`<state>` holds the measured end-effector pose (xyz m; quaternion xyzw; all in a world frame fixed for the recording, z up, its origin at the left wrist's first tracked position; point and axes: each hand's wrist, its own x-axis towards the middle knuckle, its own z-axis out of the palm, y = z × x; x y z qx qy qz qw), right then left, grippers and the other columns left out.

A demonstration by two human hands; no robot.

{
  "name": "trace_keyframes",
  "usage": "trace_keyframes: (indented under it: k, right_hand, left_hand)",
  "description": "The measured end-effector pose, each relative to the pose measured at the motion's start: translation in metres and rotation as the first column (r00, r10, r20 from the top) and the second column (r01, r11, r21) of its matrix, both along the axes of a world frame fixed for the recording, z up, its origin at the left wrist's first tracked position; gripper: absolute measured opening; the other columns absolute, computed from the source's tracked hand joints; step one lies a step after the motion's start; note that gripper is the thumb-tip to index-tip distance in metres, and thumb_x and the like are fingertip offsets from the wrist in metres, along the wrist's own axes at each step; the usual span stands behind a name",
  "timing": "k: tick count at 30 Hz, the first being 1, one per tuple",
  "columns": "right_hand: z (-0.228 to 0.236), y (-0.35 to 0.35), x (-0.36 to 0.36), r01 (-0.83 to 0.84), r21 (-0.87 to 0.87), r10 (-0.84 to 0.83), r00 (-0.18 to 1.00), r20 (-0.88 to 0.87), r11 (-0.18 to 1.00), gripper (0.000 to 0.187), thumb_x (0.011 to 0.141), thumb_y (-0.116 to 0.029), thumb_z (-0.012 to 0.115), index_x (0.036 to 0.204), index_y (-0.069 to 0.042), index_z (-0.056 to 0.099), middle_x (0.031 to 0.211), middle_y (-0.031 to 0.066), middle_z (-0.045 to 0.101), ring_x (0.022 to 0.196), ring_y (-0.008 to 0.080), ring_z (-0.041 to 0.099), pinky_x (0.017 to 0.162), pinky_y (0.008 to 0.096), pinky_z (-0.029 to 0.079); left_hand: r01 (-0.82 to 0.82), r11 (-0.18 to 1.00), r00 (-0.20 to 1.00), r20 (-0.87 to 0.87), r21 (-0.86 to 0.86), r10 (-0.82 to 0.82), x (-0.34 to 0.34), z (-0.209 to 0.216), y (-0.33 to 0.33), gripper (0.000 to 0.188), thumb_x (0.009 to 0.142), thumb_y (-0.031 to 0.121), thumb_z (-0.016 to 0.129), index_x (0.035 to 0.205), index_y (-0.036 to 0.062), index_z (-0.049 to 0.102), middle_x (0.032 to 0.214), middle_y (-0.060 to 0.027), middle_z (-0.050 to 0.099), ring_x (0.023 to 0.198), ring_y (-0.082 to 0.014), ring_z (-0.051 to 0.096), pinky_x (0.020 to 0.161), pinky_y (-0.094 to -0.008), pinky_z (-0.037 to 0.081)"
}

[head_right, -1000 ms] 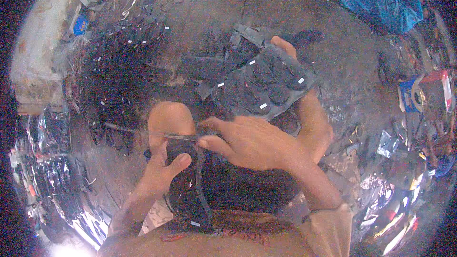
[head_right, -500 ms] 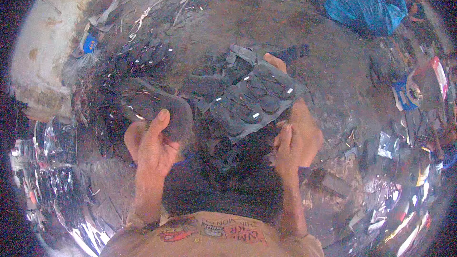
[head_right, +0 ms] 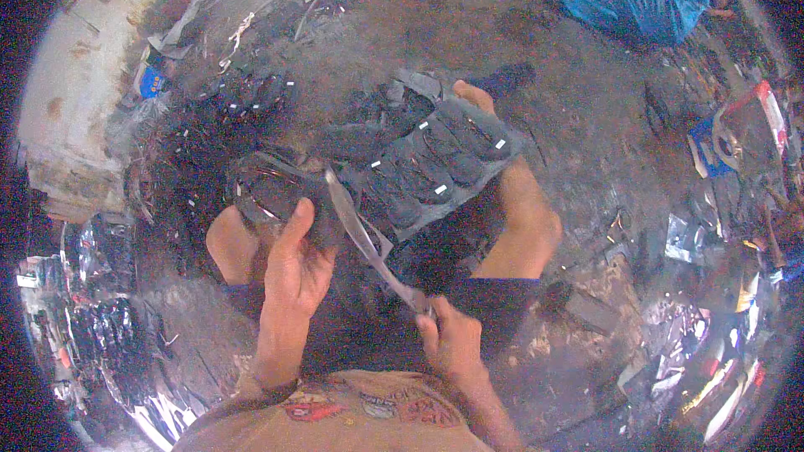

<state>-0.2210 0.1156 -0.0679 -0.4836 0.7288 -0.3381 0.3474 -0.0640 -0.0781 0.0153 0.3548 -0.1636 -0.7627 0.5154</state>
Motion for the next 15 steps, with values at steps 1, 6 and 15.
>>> trace_keyframes:
  k: [1,6,15]
  right_hand:
    - [0.006,-0.013,-0.005,-0.023,-0.011,0.023,0.999,-0.041,1.0,0.029,0.1,-0.034,0.063,0.112,-0.008,0.064,0.092,0.021,0.071,0.083,0.0446,0.07,0.069,0.0514,0.053]
    - [0.037,-0.035,-0.032,-0.173,0.057,0.179,0.977,-0.112,0.983,0.04,0.101,-0.045,0.062,0.114,-0.007,0.063,0.085,0.0213,0.071,0.082,0.0459,0.07,0.068,0.0533,0.052]
    - [0.024,-0.098,0.0,-0.33,-0.079,0.329,0.944,-0.018,0.941,0.046,0.109,-0.045,0.05,0.114,-0.002,0.063,0.074,0.0239,0.067,0.074,0.0452,0.068,0.067,0.0525,0.051]
  left_hand:
    - [0.012,1.0,1.0,0.019,-0.006,-0.011,0.007,-0.003,0.003,0.033,0.099,0.009,0.071,0.13,0.008,0.062,0.119,-0.0086,0.073,0.109,-0.0241,0.073,0.092,-0.0404,0.065]
    - [0.1,0.995,0.989,0.114,-0.029,-0.096,0.029,-0.015,0.014,0.044,0.098,0.002,0.068,0.139,0.007,0.053,0.125,-0.011,0.069,0.111,-0.0288,0.072,0.096,-0.0471,0.063]
    - [0.264,0.963,0.912,0.311,0.047,-0.266,0.06,-0.028,0.029,0.053,0.088,0.001,0.079,0.135,0.0001,0.056,0.124,-0.0105,0.07,0.11,-0.0222,0.072,0.097,-0.0384,0.06]
